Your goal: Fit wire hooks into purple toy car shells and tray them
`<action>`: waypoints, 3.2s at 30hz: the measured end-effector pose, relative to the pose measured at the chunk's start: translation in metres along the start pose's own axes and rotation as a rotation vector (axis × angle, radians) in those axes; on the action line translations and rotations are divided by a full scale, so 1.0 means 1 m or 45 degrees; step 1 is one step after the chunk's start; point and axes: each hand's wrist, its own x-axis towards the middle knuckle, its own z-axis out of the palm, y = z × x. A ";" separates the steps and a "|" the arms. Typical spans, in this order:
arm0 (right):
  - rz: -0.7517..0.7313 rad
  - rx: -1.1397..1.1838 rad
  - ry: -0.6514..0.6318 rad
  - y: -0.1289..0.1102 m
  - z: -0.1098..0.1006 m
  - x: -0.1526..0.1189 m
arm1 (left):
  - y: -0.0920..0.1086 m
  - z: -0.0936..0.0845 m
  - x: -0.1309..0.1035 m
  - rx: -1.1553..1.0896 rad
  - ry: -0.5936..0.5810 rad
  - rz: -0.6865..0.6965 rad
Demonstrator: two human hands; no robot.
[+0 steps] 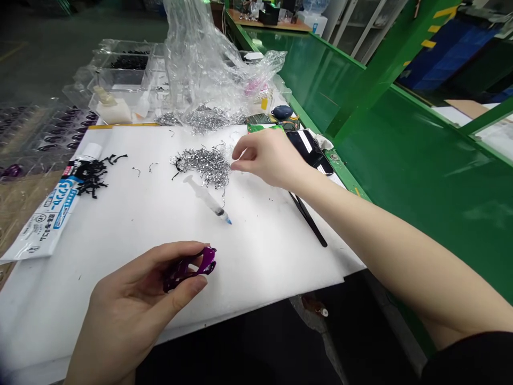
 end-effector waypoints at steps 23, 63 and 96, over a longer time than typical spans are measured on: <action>-0.064 0.234 0.090 -0.001 0.004 -0.110 | 0.002 -0.006 0.004 0.019 -0.084 0.001; -0.551 0.807 0.016 -0.053 0.023 -0.121 | 0.005 -0.008 -0.001 -0.490 -0.231 -0.115; -0.618 0.901 0.046 -0.050 0.031 -0.123 | 0.008 -0.007 -0.001 -0.569 -0.240 -0.170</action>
